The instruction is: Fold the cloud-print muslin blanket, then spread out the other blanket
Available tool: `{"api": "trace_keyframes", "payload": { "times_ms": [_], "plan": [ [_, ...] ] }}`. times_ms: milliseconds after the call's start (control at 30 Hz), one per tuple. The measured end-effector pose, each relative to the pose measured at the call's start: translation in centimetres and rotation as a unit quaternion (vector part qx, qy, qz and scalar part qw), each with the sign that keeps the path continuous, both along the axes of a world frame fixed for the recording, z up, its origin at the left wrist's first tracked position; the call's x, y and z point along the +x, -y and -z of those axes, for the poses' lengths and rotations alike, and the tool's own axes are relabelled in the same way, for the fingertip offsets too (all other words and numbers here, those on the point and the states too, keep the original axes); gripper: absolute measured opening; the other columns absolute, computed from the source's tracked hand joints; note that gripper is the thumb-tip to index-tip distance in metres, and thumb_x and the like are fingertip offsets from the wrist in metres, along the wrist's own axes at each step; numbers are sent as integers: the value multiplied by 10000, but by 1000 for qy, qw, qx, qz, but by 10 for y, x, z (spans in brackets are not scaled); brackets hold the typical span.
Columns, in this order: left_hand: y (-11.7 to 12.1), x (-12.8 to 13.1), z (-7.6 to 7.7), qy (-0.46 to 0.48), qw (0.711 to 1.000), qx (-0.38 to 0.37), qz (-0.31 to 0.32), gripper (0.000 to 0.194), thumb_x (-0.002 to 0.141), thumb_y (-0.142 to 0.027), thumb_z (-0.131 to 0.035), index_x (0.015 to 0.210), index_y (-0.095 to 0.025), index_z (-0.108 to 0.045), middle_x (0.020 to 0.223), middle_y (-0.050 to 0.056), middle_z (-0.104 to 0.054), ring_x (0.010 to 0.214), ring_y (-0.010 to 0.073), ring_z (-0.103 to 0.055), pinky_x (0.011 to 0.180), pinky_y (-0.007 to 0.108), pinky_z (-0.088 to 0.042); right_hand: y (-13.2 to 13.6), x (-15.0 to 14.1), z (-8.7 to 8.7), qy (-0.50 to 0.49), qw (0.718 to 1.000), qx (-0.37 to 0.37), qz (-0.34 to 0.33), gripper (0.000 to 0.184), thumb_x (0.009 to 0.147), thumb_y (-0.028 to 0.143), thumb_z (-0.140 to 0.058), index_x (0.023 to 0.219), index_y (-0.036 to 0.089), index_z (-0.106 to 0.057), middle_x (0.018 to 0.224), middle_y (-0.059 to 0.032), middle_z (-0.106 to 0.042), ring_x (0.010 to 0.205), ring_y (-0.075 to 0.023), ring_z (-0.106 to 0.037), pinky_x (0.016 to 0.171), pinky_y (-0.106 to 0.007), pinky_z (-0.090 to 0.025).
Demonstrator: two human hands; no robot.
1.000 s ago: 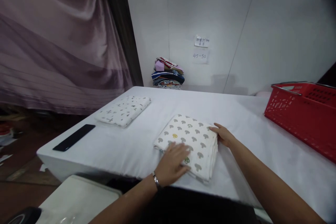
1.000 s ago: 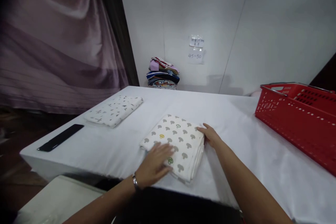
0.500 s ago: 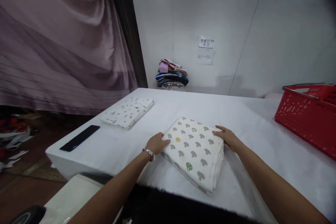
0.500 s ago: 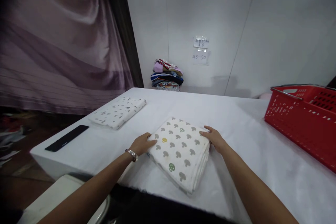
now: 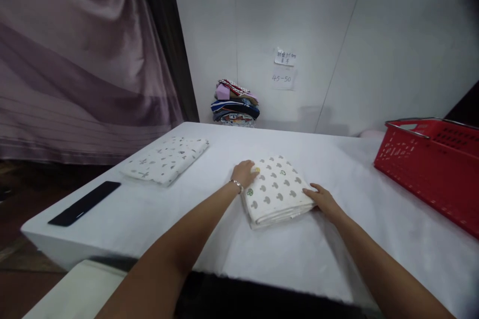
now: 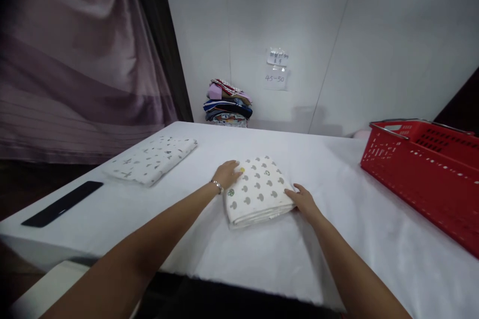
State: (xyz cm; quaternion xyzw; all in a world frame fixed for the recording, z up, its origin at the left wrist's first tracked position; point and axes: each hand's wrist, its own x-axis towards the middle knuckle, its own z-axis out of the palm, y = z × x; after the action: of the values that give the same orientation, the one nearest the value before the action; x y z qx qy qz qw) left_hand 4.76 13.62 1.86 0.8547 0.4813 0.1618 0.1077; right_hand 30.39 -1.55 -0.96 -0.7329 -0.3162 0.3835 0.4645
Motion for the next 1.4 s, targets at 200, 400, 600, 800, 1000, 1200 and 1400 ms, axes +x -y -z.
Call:
{"api": "trace_keyframes", "payload": {
  "times_ms": [200, 400, 600, 800, 1000, 1200, 1400],
  "plan": [
    [70, -2, 21, -17, 989, 23, 148, 476, 857, -471, -430, 1261, -220, -446, 1426, 74, -328, 1327, 242, -236, 1075, 481, -156, -3, 2, 4, -7, 1000, 9, -7, 734, 599, 477, -717, 1228, 175, -490, 811, -64, -620, 566, -169, -552, 458, -291, -443],
    [81, -6, 16, -1, 989, -26, 147, 449, 875, -450, -407, 1257, -220, -460, 1412, 73, -354, 1328, 238, -238, 1078, 489, -144, -2, 13, 10, 89, 995, 42, 0, 635, 603, 447, -722, 1165, 206, -553, 722, -15, -619, 622, -167, -561, 603, -294, -455],
    [118, -20, 16, 46, 976, 29, 209, 513, 811, -507, -508, 1244, -235, -478, 1377, 65, -408, 1299, 236, -290, 1081, 479, -162, 20, 23, 7, 137, 981, 127, 43, 368, 742, 440, -570, 1017, 201, -621, 872, -35, -648, 787, -188, -581, 706, -308, -451],
    [130, -23, 27, 61, 975, 86, 197, 385, 827, -326, -519, 1199, -226, -519, 1280, 60, -512, 1217, 224, -399, 1057, 465, -236, 45, 9, 0, 197, 957, 211, -11, 195, 713, 370, -619, 854, 247, -677, 946, -40, -640, 932, -223, -535, 828, -361, -428],
    [134, -14, 24, 75, 975, 105, 181, 283, 847, -313, -505, 1112, -238, -568, 1203, 34, -565, 1149, 213, -440, 1005, 427, -295, 49, -9, -5, 333, 894, 230, -193, 205, 782, 331, -576, 961, 311, -673, 1014, -46, -612, 993, -241, -491, 926, -416, -361],
    [137, 2, 16, 58, 982, 95, 152, 175, 851, -301, -510, 974, -234, -615, 1011, 27, -607, 958, 202, -496, 822, 369, -382, 41, -18, -10, 458, 829, 181, -263, 248, 855, 306, -475, 1026, 288, -653, 1030, -72, -614, 990, -251, -482, 871, -409, -349],
    [138, 9, 14, 47, 987, 91, 125, 157, 842, -332, -522, 899, -225, -622, 912, 29, -582, 885, 203, -482, 772, 360, -368, 37, -26, -14, 525, 779, 181, -290, 274, 883, 257, -424, 1040, 291, -646, 1029, -65, -619, 968, -238, -479, 809, -371, -352]
  ]
}}
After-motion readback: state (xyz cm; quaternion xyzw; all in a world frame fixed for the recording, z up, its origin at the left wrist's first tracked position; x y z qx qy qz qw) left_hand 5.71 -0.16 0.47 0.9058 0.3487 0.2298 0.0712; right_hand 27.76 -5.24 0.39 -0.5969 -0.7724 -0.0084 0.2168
